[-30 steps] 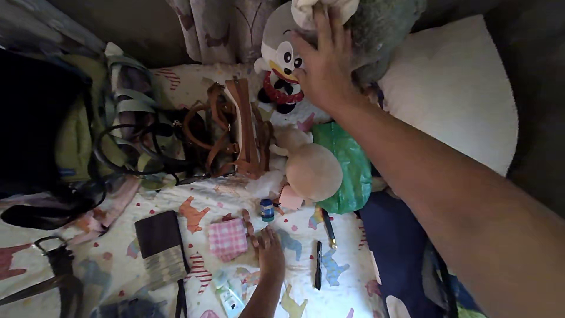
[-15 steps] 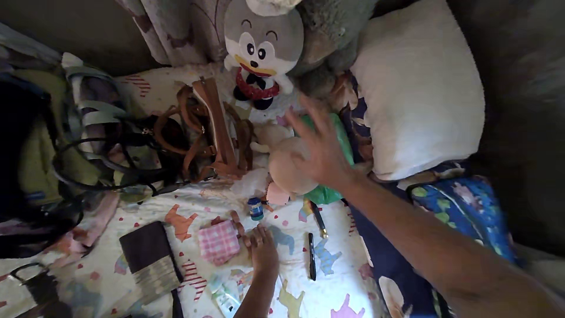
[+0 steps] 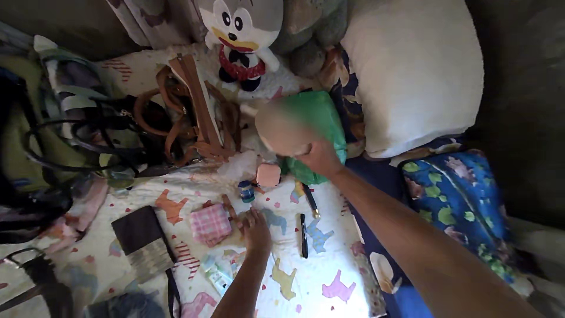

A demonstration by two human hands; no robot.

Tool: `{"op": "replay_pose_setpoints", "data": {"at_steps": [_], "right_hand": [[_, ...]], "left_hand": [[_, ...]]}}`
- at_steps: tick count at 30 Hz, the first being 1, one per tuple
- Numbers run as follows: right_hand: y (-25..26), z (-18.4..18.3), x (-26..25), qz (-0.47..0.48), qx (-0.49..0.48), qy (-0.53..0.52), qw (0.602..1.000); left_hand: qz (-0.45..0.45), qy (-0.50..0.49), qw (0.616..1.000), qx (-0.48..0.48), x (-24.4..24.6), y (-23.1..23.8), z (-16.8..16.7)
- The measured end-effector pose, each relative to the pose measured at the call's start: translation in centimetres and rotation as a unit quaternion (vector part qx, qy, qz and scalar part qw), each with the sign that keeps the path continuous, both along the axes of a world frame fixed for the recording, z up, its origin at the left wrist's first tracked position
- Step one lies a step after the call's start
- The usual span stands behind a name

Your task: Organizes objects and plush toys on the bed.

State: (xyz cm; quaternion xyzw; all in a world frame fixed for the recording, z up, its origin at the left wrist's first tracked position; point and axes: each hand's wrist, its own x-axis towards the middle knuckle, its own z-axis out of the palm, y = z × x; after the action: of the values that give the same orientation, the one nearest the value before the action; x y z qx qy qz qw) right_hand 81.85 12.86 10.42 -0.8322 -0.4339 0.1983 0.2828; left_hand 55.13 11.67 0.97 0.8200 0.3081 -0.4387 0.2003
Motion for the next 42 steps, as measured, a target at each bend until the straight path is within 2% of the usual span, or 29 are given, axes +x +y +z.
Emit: {"op": "replay_pose_setpoints", "data": {"at_steps": [1,3,7,10,12,13,14,16,18,19,20,22,24,27,30,32,33,36,38,40,41,42], "right_hand": [[-0.6,1.3,0.3,-0.056,0.018,0.087,0.994],[-2.7,3.4,0.4,-0.169,0.095,0.231,0.953],[-11.5,4.6,-3.2,-0.350,0.189,0.404,0.824],[-19.8,4.3,-9.0,-0.397,0.213,0.497,0.741],[-24.9,4.3,-12.2,-0.413,0.159,0.545,0.712],[-27.3,3.8,-13.3,-0.400,0.132,0.581,0.697],[-29.2,3.4,-13.9,-0.364,0.089,0.620,0.689],[-30.9,2.3,-14.2,-0.271,-0.038,0.665,0.694],[-29.0,1.4,-13.4,-0.149,-0.153,0.621,0.754],[-27.0,1.2,-12.9,-0.125,-0.166,0.574,0.792],[-24.8,1.3,-12.1,-0.139,-0.145,0.519,0.831],[-19.9,1.5,-9.5,-0.226,-0.060,0.385,0.893],[-15.5,0.6,-6.1,-0.304,0.012,0.273,0.913],[-10.4,-3.5,-1.8,-0.361,0.078,0.182,0.911],[-6.7,-6.3,-0.3,-0.384,0.010,0.134,0.914],[-5.7,-6.5,-0.2,-0.400,-0.038,0.156,0.902],[-5.5,-6.5,-0.1,-0.414,-0.025,0.178,0.892],[-7.5,-4.5,-0.7,-0.446,0.110,0.317,0.830],[-10.2,-1.0,-2.4,-0.451,0.196,0.416,0.765],[-13.7,2.2,-5.0,-0.434,0.248,0.482,0.720],[-15.4,3.7,-6.7,-0.425,0.247,0.496,0.716],[-16.9,5.2,-8.7,-0.414,0.226,0.501,0.725]], "left_hand": [[-0.002,0.001,1.000,0.002,0.0,-0.1,0.1],[-0.001,-0.003,1.000,0.006,-0.1,-0.2,0.2],[0.006,-0.008,1.000,-0.002,-0.1,0.0,0.3],[0.024,-0.025,0.999,-0.026,-0.5,0.6,1.0],[0.050,-0.059,0.995,-0.060,-1.2,1.5,2.5],[0.071,-0.078,0.991,-0.084,-1.6,2.1,3.3],[0.053,-0.062,0.992,-0.092,-1.5,2.6,3.6],[0.009,-0.041,0.996,-0.078,-1.5,3.0,2.9],[-0.003,-0.038,0.996,-0.081,-1.4,3.3,2.9],[-0.005,-0.033,0.996,-0.081,-1.3,3.3,3.0],[-0.007,-0.027,0.996,-0.080,-1.2,3.2,3.1],[-0.014,-0.017,0.997,-0.070,-1.0,2.9,3.1],[-0.009,-0.012,0.998,-0.067,-0.9,2.7,3.0],[-0.008,-0.007,0.998,-0.057,-0.6,2.5,2.7],[-0.021,0.013,0.999,-0.040,-0.1,2.0,2.6],[-0.025,0.017,0.999,-0.041,0.0,1.9,2.7],[-0.024,0.013,0.999,-0.041,-0.1,2.0,2.8],[-0.011,0.005,0.999,-0.041,-0.4,1.6,3.3],[0.018,-0.012,0.999,-0.046,-0.6,1.5,3.9],[0.089,-0.084,0.989,-0.087,-1.2,1.5,5.1],[0.149,-0.150,0.969,-0.124,-1.8,1.3,5.9],[0.240,-0.226,0.928,-0.176,-2.4,0.6,7.1]]}}
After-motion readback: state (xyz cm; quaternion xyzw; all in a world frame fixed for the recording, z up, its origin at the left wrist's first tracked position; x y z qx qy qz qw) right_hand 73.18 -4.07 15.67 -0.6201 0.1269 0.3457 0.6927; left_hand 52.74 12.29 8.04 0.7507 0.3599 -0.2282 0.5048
